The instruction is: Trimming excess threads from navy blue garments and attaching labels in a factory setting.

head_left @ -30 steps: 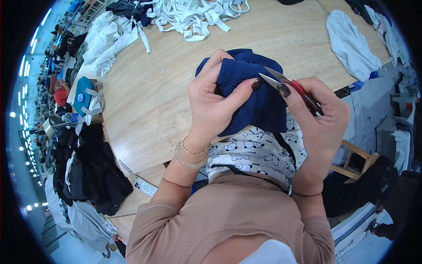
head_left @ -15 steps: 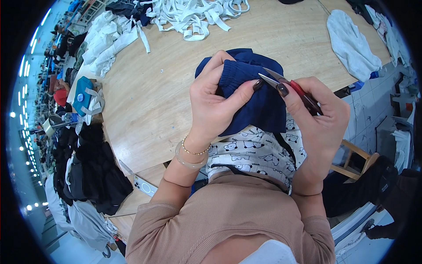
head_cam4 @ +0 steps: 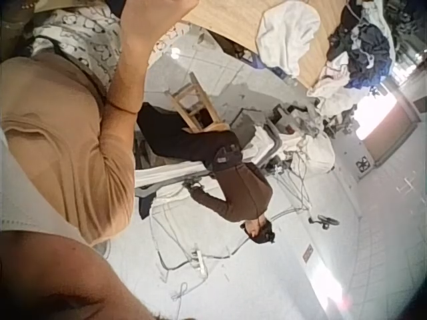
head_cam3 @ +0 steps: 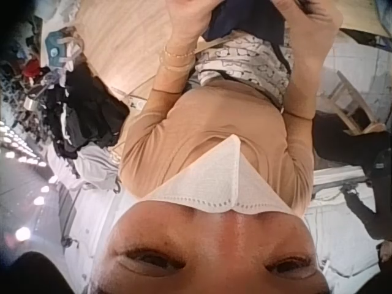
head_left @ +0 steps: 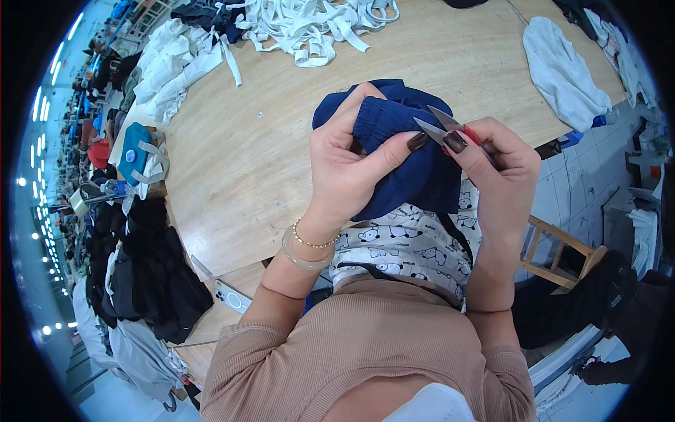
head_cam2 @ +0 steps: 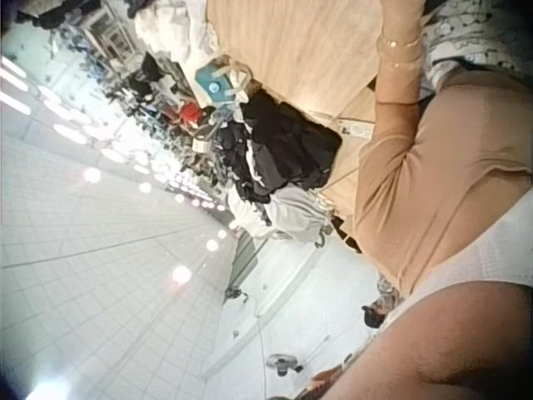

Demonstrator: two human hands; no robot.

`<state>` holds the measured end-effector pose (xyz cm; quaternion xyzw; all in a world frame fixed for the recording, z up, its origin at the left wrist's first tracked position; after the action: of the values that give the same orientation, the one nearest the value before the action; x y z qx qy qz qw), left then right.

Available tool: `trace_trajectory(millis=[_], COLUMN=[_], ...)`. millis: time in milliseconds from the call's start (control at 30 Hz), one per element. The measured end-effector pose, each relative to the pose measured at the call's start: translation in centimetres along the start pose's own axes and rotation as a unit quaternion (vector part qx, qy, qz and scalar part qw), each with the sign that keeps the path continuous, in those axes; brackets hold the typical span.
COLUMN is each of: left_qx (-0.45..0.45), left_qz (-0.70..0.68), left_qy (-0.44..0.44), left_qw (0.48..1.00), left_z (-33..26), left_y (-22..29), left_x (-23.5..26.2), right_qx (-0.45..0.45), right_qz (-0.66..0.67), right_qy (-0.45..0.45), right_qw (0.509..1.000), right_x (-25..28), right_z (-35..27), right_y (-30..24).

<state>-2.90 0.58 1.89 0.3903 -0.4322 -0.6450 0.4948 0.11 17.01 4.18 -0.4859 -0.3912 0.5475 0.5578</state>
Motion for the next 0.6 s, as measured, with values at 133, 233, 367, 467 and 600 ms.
trace_trajectory(millis=[133, 233, 367, 467, 600], left_qx=[-0.025, -0.038, -0.032, -0.011, -0.066], left_qz=[0.019, 0.040, 0.048, 0.033, 0.089], left_qy=[-0.009, -0.018, 0.000, -0.004, -0.003], left_qw=[0.999, 0.998, 0.998, 0.999, 0.994], left_z=[0.1, 0.2, 0.2, 0.2, 0.5], left_y=[0.1, 0.5, 0.6, 0.2, 0.3], left_x=[-0.1, -0.2, -0.4, -0.1, 0.0], right_qx=[-0.049, -0.041, 0.013, 0.013, -0.100], right_qz=[0.112, 0.206, 0.340, 0.180, 0.078], right_qy=[-0.006, -0.001, 0.018, 0.043, -0.048], right_qw=[0.993, 0.978, 0.940, 0.983, 0.991], right_x=[-0.5, -0.6, 0.2, 0.2, -0.3], right_z=[0.2, 0.4, 0.8, 1.2, 1.2], right_y=[-0.1, 0.1, 1.2, -0.2, 0.0])
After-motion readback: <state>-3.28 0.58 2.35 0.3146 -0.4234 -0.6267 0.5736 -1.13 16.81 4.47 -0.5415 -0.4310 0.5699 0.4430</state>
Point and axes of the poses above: each hand's wrist, its own z-axis towards the middle knuckle, its own x-axis out of the back of the hand, y = z × x, the point moved 2 cm from there along z, towards the middle knuckle, and after that the axes turned 9 degrees about z, right-handed, at the moved point
